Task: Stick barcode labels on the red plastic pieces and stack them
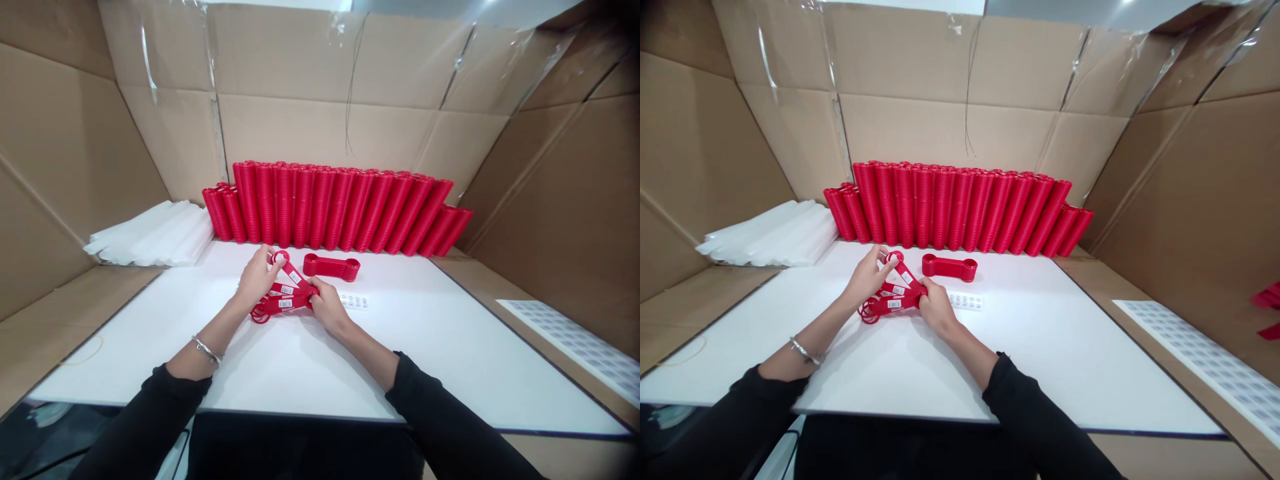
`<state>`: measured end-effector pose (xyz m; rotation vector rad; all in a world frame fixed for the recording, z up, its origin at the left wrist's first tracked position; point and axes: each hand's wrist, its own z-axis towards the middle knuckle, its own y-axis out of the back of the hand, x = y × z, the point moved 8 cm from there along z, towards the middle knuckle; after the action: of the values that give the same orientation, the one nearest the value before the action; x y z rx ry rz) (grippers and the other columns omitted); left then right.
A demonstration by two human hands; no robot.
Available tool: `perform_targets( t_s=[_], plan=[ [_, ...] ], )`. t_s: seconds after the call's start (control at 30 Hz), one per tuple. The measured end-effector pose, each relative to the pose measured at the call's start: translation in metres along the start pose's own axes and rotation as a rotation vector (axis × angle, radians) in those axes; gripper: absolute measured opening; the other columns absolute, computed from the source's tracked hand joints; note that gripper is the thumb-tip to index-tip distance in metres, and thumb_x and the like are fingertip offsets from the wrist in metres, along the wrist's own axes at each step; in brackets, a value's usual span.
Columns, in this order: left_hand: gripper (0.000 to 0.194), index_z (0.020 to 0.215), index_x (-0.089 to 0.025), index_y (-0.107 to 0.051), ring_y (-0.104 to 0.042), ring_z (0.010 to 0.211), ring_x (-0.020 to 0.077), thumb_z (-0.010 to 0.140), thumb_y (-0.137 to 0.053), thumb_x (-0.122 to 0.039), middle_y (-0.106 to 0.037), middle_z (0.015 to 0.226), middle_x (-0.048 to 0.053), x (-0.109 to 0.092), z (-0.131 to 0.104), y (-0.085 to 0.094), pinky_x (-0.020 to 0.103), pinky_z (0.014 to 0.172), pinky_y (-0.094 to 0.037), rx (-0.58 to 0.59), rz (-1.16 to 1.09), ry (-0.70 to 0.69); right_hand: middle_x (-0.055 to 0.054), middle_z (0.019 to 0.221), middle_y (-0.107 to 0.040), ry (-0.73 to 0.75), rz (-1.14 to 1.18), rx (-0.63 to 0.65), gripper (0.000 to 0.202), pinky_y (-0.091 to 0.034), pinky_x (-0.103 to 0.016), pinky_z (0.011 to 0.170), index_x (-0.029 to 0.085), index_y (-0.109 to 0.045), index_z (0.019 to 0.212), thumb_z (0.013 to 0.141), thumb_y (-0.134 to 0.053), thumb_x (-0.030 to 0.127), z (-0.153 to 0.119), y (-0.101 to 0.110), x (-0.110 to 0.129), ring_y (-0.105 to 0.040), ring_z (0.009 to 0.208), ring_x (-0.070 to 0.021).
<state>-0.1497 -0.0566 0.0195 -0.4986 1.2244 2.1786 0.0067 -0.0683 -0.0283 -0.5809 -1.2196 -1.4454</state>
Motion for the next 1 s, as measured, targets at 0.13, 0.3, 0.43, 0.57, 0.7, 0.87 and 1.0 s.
perform_targets(
  t_s=[0.13, 0.3, 0.43, 0.57, 0.7, 0.87, 1.0],
  plan=[
    [0.013, 0.092, -0.021, -0.043, -0.055, 0.07, 0.0144, 0.08, -0.043, -0.026, -0.056, 0.082, 0.001, 0.009, 0.004, 0.0, 0.027, 0.067, -0.043, -0.005, -0.072, 0.019, -0.002, 0.076, -0.062, -0.021, 0.009, -0.043, 0.026, -0.04, -0.027, 0.063, 0.018, -0.055, 0.076, 0.064, -0.034, 0.01, 0.003, 0.007, -0.007, -0.055, 0.071, -0.0175],
    [0.007, 0.079, -0.019, -0.05, -0.057, 0.075, 0.0156, 0.073, -0.049, -0.022, -0.06, 0.08, 0.002, 0.017, 0.008, -0.009, 0.028, 0.071, -0.044, 0.197, -0.089, -0.08, -0.001, 0.073, -0.061, -0.015, 0.052, -0.058, 0.024, -0.039, -0.026, 0.06, 0.018, -0.054, 0.076, 0.065, -0.033, 0.011, 0.004, 0.01, -0.009, -0.053, 0.065, -0.0161],
    [0.022, 0.075, -0.016, -0.054, -0.057, 0.066, 0.0148, 0.07, -0.056, -0.037, -0.061, 0.074, 0.002, 0.031, 0.007, -0.012, 0.025, 0.059, -0.043, 0.426, -0.203, -0.003, 0.0, 0.072, -0.06, -0.023, 0.056, -0.022, 0.027, -0.038, -0.026, 0.06, 0.018, -0.055, 0.076, 0.062, -0.033, 0.01, 0.003, 0.007, -0.012, -0.053, 0.066, -0.0155],
    [0.031, 0.062, -0.015, -0.053, -0.048, 0.052, 0.0117, 0.074, -0.052, -0.044, -0.053, 0.055, -0.001, 0.043, 0.009, -0.005, 0.023, 0.05, -0.037, 0.477, -0.131, -0.004, 0.001, 0.069, -0.058, 0.011, 0.064, 0.09, 0.029, -0.038, -0.025, 0.06, 0.018, -0.054, 0.072, 0.059, -0.031, 0.009, 0.001, -0.004, -0.01, -0.052, 0.066, -0.0147],
    [0.02, 0.075, -0.015, -0.062, -0.051, 0.059, 0.013, 0.074, -0.049, -0.031, -0.057, 0.069, 0.002, 0.063, 0.016, -0.001, 0.024, 0.058, -0.041, 0.35, 0.101, -0.018, 0.002, 0.066, -0.056, 0.003, 0.069, 0.136, 0.028, -0.037, -0.024, 0.058, 0.018, -0.053, 0.071, 0.058, -0.03, 0.009, -0.001, -0.009, -0.009, -0.05, 0.063, -0.0139],
    [0.023, 0.083, -0.016, -0.068, -0.055, 0.071, 0.0153, 0.073, -0.049, -0.022, -0.056, 0.084, 0.007, 0.064, 0.013, -0.019, 0.026, 0.073, -0.043, 0.457, 0.307, -0.128, 0.002, 0.064, -0.054, -0.006, 0.06, 0.17, 0.027, -0.035, -0.024, 0.056, 0.018, -0.052, 0.07, 0.057, -0.031, 0.009, -0.003, -0.011, -0.008, -0.049, 0.061, -0.0138],
    [0.023, 0.081, -0.016, -0.068, -0.056, 0.073, 0.0169, 0.07, -0.048, -0.021, -0.058, 0.082, 0.007, 0.053, 0.009, -0.02, 0.025, 0.071, -0.043, 0.535, 0.288, -0.116, 0.002, 0.062, -0.053, -0.026, 0.054, 0.192, 0.025, -0.035, -0.024, 0.056, 0.018, -0.051, 0.068, 0.057, -0.031, 0.008, -0.004, -0.013, -0.006, -0.049, 0.061, -0.0141]
  ],
)
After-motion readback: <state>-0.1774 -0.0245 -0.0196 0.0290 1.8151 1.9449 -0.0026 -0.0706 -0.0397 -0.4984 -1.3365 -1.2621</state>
